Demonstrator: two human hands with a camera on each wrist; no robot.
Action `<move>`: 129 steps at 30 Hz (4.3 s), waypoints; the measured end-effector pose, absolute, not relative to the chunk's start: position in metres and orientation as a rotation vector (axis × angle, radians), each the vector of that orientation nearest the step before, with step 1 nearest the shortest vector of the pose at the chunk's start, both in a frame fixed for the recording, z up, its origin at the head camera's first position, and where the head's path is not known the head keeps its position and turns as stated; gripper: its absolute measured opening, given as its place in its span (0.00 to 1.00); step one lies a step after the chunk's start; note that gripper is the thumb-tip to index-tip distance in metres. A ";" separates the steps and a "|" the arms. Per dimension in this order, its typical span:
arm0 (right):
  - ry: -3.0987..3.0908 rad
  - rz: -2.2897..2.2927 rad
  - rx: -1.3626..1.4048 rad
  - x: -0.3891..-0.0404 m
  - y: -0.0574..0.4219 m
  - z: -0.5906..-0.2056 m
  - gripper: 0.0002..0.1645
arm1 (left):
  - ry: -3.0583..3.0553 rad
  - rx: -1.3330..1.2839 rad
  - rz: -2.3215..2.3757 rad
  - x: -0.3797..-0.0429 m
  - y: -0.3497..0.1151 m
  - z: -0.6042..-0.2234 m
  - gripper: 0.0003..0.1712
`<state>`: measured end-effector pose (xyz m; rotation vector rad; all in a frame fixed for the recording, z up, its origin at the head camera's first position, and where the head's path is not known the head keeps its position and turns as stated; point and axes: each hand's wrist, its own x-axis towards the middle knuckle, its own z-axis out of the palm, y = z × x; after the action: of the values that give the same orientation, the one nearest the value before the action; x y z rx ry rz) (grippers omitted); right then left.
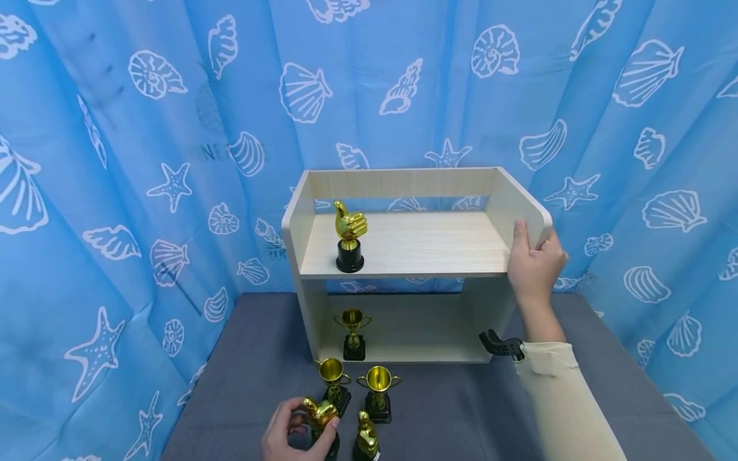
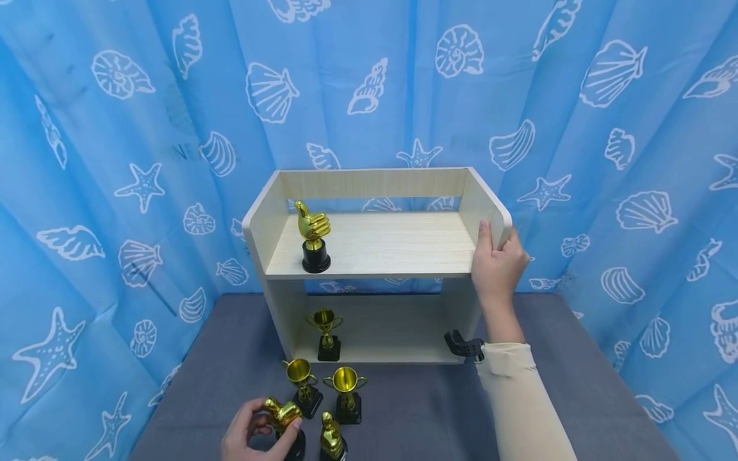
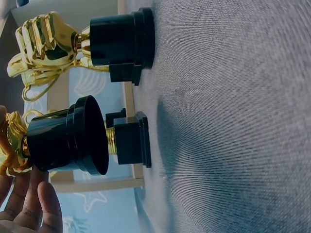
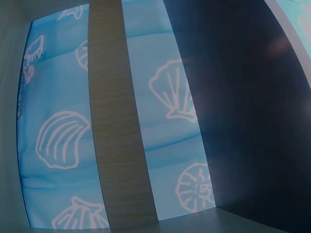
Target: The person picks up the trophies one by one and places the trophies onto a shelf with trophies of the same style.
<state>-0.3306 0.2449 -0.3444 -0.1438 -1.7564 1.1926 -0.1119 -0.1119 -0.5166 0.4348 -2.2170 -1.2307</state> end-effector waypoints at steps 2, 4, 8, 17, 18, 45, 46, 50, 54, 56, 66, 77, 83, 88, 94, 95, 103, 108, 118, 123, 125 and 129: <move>-1.756 1.194 -0.149 -0.331 0.245 -0.345 0.26 | -2.218 0.426 -1.233 -0.111 -0.112 -0.516 0.28; -1.756 1.194 -0.151 -0.331 0.245 -0.345 0.25 | -2.216 0.416 -1.236 -0.111 -0.112 -0.515 0.27; -1.751 1.193 -0.146 -0.332 0.245 -0.345 0.25 | -2.215 0.400 -1.231 -0.112 -0.112 -0.521 0.27; -1.739 1.189 -0.124 -0.330 0.244 -0.344 0.25 | -2.184 0.293 -1.180 -0.116 -0.114 -0.533 0.28; -1.738 1.188 -0.123 -0.330 0.244 -0.344 0.25 | -2.171 0.273 -1.170 -0.115 -0.113 -0.531 0.28; -1.750 1.179 -0.126 -0.327 0.244 -0.347 0.28 | -2.135 0.350 -1.196 -0.106 -0.106 -0.503 0.27; -1.750 1.179 -0.127 -0.327 0.244 -0.347 0.28 | -2.132 0.351 -1.198 -0.106 -0.106 -0.502 0.27; -1.745 1.183 -0.118 -0.328 0.245 -0.345 0.27 | -2.126 0.351 -1.202 -0.106 -0.105 -0.500 0.27; -1.742 1.182 -0.109 -0.328 0.246 -0.346 0.27 | -2.123 0.344 -1.202 -0.106 -0.105 -0.498 0.27; -1.741 1.182 -0.107 -0.328 0.246 -0.346 0.27 | -2.122 0.340 -1.199 -0.106 -0.104 -0.498 0.27; -1.746 1.200 -0.111 -0.328 0.246 -0.347 0.27 | -2.125 0.324 -1.199 -0.105 -0.105 -0.495 0.27; -1.750 1.200 -0.115 -0.328 0.244 -0.347 0.28 | -2.098 0.273 -1.207 -0.105 -0.105 -0.491 0.28; -1.743 1.193 -0.119 -0.329 0.245 -0.346 0.28 | -2.114 0.270 -1.214 -0.104 -0.106 -0.488 0.27; -1.741 1.199 -0.132 -0.328 0.245 -0.345 0.29 | -2.109 0.243 -1.209 -0.105 -0.106 -0.486 0.27; -1.748 1.209 -0.139 -0.327 0.245 -0.345 0.30 | -2.105 0.226 -1.205 -0.105 -0.106 -0.484 0.28; -1.749 1.212 -0.137 -0.327 0.245 -0.345 0.29 | -2.106 0.225 -1.204 -0.105 -0.106 -0.484 0.28; -1.748 1.226 -0.133 -0.328 0.245 -0.346 0.28 | -2.094 0.194 -1.200 -0.106 -0.106 -0.483 0.27; -1.743 1.227 -0.129 -0.328 0.245 -0.346 0.28 | -2.067 0.150 -1.187 -0.107 -0.105 -0.483 0.28; -1.742 1.214 -0.132 -0.327 0.245 -0.346 0.29 | -2.060 0.124 -1.190 -0.107 -0.105 -0.482 0.27; -1.743 1.196 -0.106 -0.326 0.245 -0.346 0.27 | -2.065 0.123 -1.197 -0.106 -0.104 -0.481 0.27; -1.743 1.192 -0.104 -0.326 0.245 -0.346 0.27 | -2.068 0.129 -1.198 -0.106 -0.103 -0.481 0.27; -1.743 1.189 -0.116 -0.326 0.246 -0.347 0.27 | -2.072 0.142 -1.201 -0.107 -0.104 -0.480 0.28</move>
<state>-0.3259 0.2456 -0.3468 -0.1162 -1.7432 1.1890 -0.1073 -0.1035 -0.4804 0.1418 -2.0718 -1.2007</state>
